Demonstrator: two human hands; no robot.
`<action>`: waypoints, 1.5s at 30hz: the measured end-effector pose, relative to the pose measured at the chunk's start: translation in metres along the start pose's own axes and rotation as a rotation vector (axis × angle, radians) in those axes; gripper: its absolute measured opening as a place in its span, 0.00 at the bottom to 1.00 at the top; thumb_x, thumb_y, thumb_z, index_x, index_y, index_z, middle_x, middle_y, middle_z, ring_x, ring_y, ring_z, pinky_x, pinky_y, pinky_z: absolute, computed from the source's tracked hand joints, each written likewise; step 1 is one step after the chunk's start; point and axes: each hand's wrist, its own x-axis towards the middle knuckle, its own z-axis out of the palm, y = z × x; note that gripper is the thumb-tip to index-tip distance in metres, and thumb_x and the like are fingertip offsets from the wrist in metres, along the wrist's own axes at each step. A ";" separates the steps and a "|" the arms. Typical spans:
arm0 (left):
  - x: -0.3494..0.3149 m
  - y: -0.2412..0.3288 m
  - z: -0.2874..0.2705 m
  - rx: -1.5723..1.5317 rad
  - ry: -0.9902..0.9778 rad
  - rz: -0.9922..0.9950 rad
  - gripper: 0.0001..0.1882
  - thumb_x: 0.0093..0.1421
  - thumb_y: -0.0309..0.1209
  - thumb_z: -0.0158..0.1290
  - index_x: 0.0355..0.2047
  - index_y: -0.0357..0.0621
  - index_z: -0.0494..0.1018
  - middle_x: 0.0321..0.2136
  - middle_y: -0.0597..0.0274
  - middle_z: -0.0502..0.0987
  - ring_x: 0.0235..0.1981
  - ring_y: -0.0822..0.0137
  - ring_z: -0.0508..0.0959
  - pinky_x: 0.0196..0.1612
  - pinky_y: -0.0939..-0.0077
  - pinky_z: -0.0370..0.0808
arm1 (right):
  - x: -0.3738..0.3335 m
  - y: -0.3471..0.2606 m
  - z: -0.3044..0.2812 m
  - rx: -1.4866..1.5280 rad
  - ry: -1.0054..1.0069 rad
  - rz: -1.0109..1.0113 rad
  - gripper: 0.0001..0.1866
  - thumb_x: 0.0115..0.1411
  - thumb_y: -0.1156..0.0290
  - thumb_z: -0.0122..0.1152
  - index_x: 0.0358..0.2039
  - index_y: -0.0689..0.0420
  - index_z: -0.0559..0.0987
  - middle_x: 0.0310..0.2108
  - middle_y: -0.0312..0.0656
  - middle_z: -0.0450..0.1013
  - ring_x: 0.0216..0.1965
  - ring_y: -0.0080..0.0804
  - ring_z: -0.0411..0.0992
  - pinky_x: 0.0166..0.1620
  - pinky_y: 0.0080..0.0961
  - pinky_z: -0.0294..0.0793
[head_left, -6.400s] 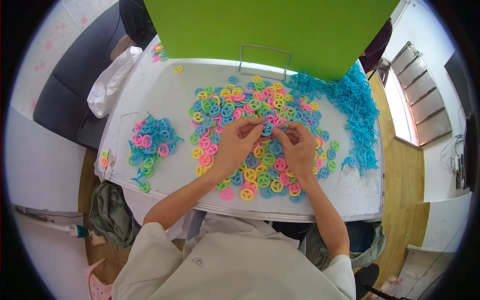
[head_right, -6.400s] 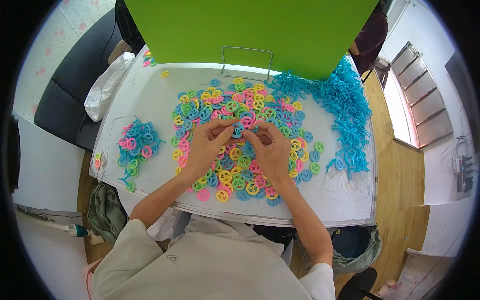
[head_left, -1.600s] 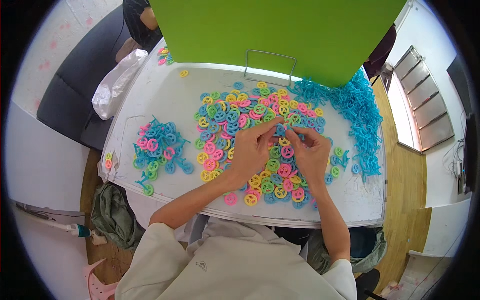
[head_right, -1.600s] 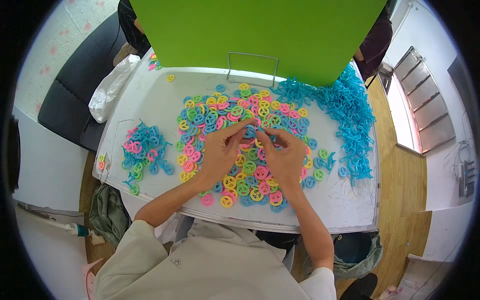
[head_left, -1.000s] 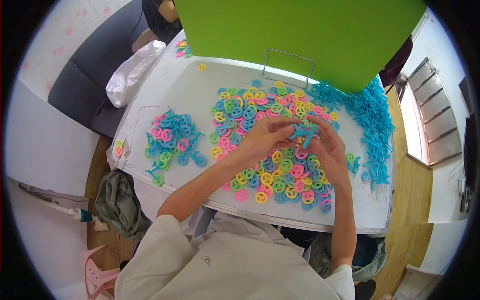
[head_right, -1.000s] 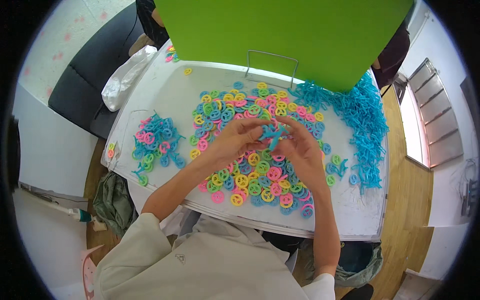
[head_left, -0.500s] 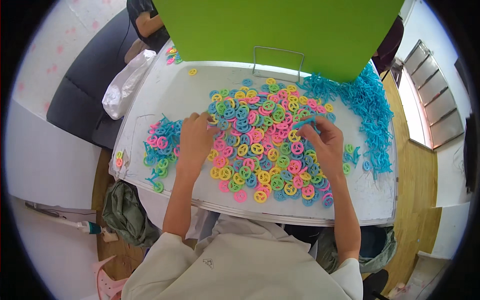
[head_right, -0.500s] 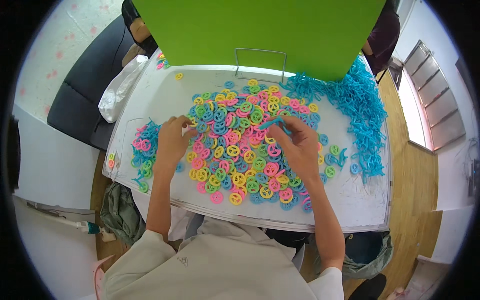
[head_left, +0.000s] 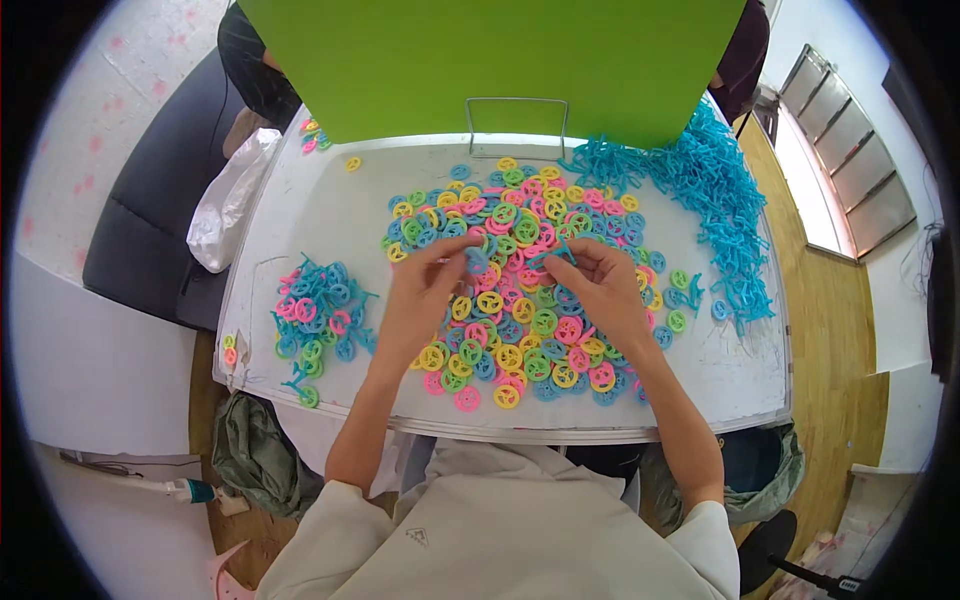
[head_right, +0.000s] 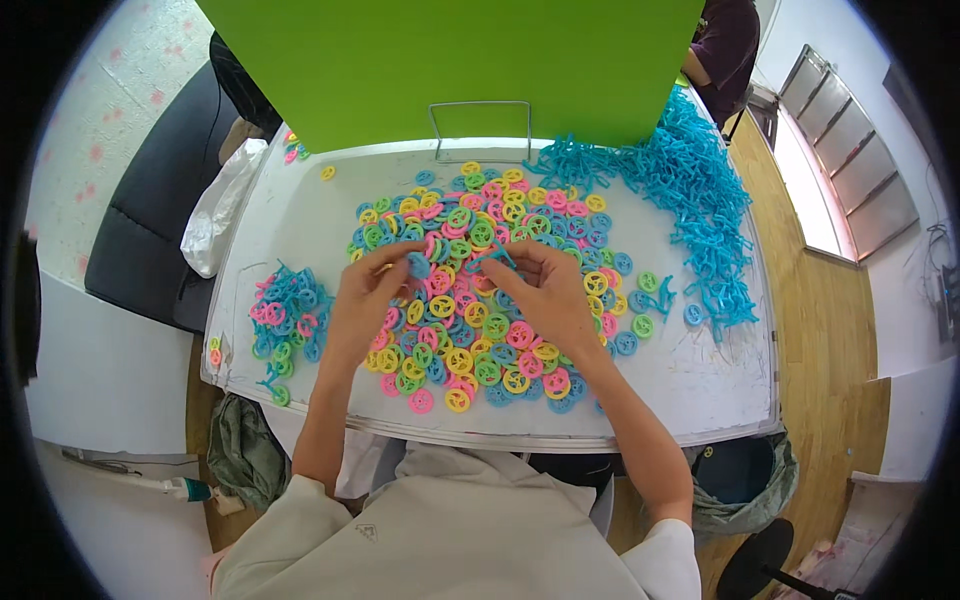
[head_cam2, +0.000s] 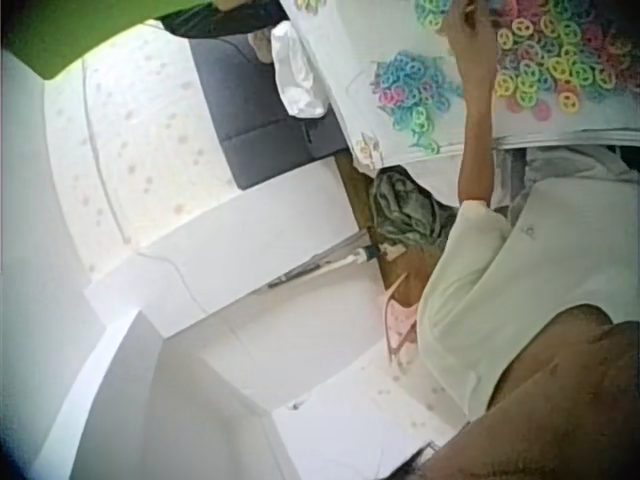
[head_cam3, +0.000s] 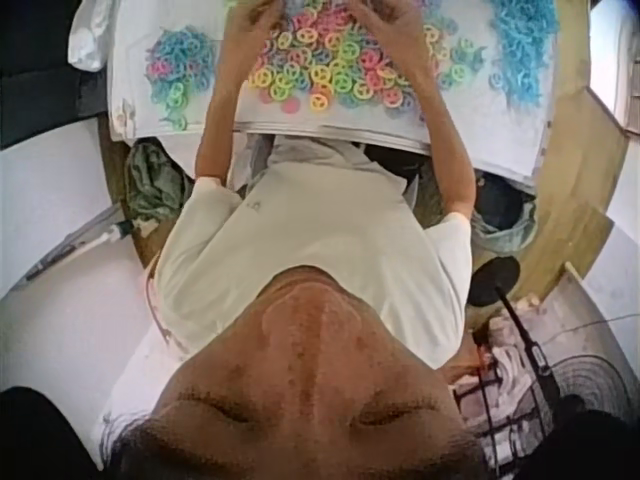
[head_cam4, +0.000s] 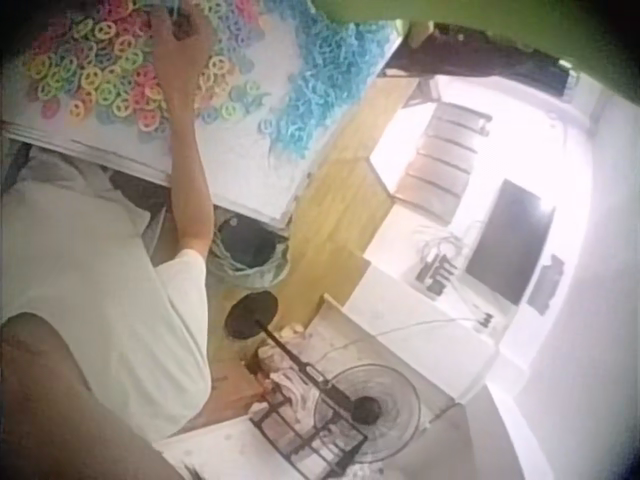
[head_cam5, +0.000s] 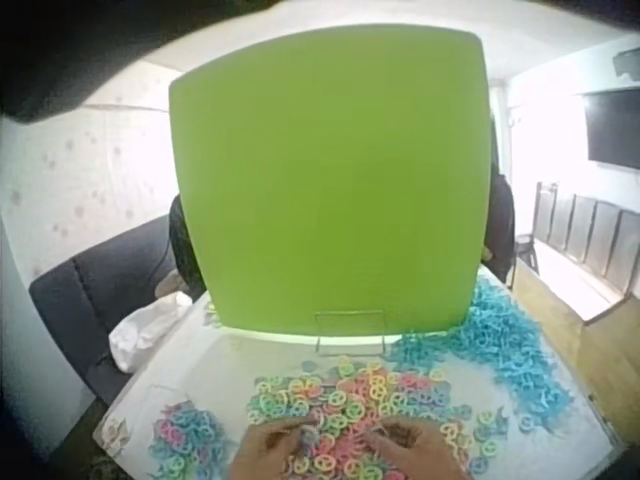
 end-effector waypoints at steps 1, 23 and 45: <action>0.003 0.005 0.008 -0.116 -0.081 0.007 0.11 0.63 0.26 0.49 0.45 0.38 0.74 0.31 0.63 0.77 0.29 0.75 0.76 0.31 0.79 0.74 | 0.001 0.002 -0.001 -0.003 -0.001 -0.003 0.07 0.58 0.76 0.60 0.37 0.65 0.76 0.32 0.39 0.76 0.34 0.24 0.76 0.38 0.19 0.75; 0.013 -0.006 0.044 -0.501 -0.244 -0.116 0.06 0.65 0.28 0.47 0.39 0.39 0.66 0.37 0.61 0.73 0.38 0.72 0.77 0.41 0.76 0.79 | -0.004 0.007 0.002 -0.244 0.118 -0.175 0.11 0.55 0.78 0.63 0.39 0.64 0.78 0.34 0.38 0.77 0.35 0.19 0.74 0.37 0.15 0.73; 0.007 -0.005 0.053 -0.108 -0.022 0.156 0.04 0.61 0.23 0.51 0.36 0.37 0.70 0.30 0.61 0.76 0.33 0.75 0.76 0.35 0.82 0.74 | -0.010 0.003 0.007 -0.172 0.128 0.031 0.12 0.56 0.77 0.63 0.42 0.61 0.77 0.31 0.40 0.78 0.30 0.21 0.76 0.33 0.15 0.73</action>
